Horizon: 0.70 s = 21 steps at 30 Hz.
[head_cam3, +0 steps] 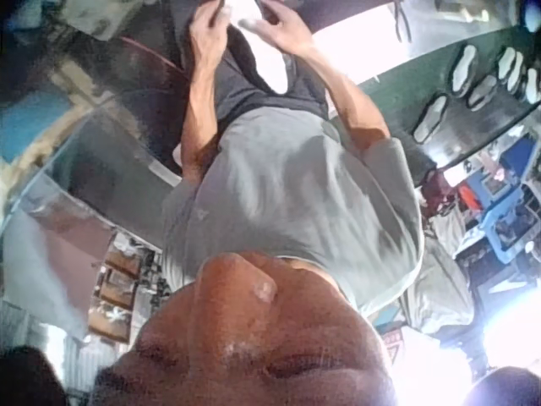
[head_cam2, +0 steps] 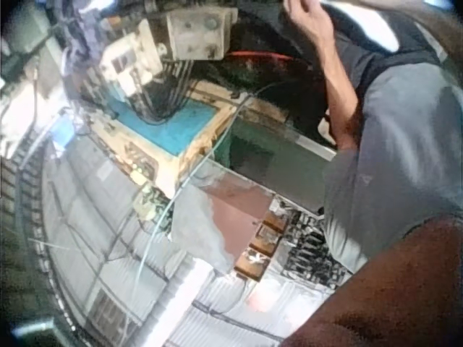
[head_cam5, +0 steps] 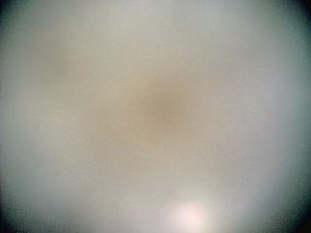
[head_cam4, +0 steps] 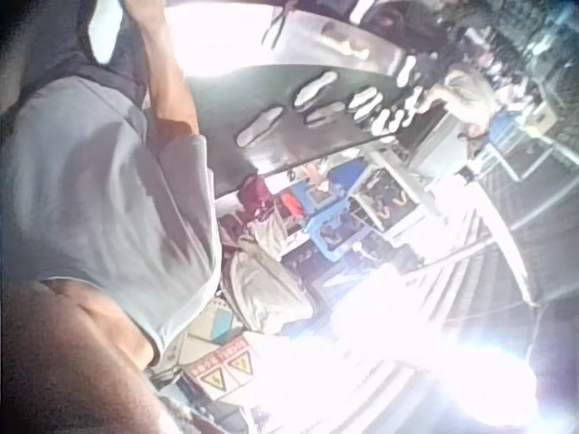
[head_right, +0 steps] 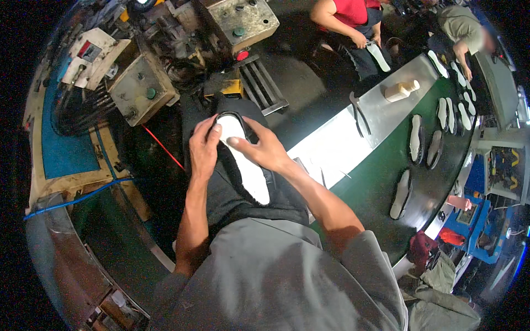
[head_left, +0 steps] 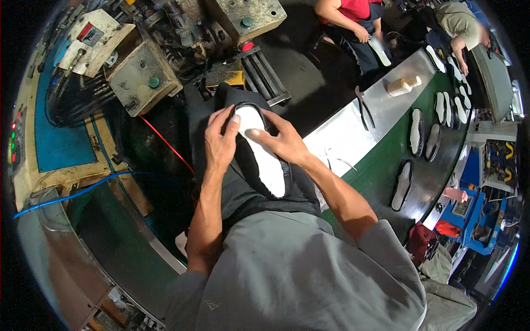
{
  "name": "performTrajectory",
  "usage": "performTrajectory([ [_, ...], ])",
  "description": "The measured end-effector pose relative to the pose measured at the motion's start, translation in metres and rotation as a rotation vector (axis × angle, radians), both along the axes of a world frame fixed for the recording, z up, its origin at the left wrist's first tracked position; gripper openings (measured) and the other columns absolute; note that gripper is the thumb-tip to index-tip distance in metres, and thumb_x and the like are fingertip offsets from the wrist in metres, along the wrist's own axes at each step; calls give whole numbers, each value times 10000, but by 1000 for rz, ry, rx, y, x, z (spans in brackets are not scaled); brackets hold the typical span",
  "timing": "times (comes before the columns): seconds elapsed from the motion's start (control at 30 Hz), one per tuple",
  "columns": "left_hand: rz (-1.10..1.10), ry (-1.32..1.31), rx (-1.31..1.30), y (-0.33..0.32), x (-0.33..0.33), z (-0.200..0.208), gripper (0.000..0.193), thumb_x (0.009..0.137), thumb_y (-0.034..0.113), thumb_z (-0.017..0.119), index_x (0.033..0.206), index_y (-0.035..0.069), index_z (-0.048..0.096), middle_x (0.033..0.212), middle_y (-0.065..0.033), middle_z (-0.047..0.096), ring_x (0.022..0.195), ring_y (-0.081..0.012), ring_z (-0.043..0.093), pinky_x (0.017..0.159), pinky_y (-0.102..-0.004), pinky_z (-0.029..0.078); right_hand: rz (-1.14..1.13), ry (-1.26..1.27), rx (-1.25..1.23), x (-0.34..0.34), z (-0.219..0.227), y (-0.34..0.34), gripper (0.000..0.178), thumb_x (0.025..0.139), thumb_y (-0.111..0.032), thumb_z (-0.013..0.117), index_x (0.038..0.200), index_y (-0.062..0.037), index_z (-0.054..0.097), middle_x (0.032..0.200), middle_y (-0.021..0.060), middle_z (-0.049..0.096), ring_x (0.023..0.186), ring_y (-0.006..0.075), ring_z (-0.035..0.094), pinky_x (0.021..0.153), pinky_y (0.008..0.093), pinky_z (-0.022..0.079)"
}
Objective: Operate industrial machinery to bond soles to shoe uppers.
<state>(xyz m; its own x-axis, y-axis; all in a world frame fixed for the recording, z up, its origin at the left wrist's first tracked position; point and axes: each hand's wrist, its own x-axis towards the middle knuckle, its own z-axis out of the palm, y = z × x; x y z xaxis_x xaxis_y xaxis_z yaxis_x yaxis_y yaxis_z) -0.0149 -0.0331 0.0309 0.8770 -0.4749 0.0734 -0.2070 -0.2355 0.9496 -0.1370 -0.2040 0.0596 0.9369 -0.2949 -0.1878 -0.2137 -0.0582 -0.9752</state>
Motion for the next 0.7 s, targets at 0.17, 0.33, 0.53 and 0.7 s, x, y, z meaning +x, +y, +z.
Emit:
performTrajectory([
  [0.17,-7,-64,150,-6,9,-1,414,1115,286,605,1333,-48,714,1224,-230,722,1144,-374,707,1002,-436,548,-36,117,-214,9,6,1,725,1054,-468,689,1474,115,593,1187,314,753,1075,322,756,972,422,571],
  [0.33,-67,0,70,-11,10,-3,447,1116,293,611,1422,-28,667,1312,-202,728,1187,-334,707,1041,-412,535,-123,48,-213,4,-4,2,682,1076,-418,607,1473,134,564,1217,368,729,1140,424,745,1010,465,554],
  [0.53,-302,399,-129,-10,27,17,558,1020,280,774,1483,2,631,1327,-152,706,1196,-205,653,1059,-350,517,-39,50,-297,6,4,15,716,1041,-392,721,1609,-19,496,1354,331,656,1294,427,627,1116,472,479],
  [0.7,-299,420,-128,-2,29,9,520,1015,310,769,1415,-8,671,1317,-150,704,1186,-221,654,1059,-368,516,-30,-39,-365,10,-9,20,743,1012,-382,763,1605,-18,503,1384,306,663,1259,416,627,1084,474,492],
])
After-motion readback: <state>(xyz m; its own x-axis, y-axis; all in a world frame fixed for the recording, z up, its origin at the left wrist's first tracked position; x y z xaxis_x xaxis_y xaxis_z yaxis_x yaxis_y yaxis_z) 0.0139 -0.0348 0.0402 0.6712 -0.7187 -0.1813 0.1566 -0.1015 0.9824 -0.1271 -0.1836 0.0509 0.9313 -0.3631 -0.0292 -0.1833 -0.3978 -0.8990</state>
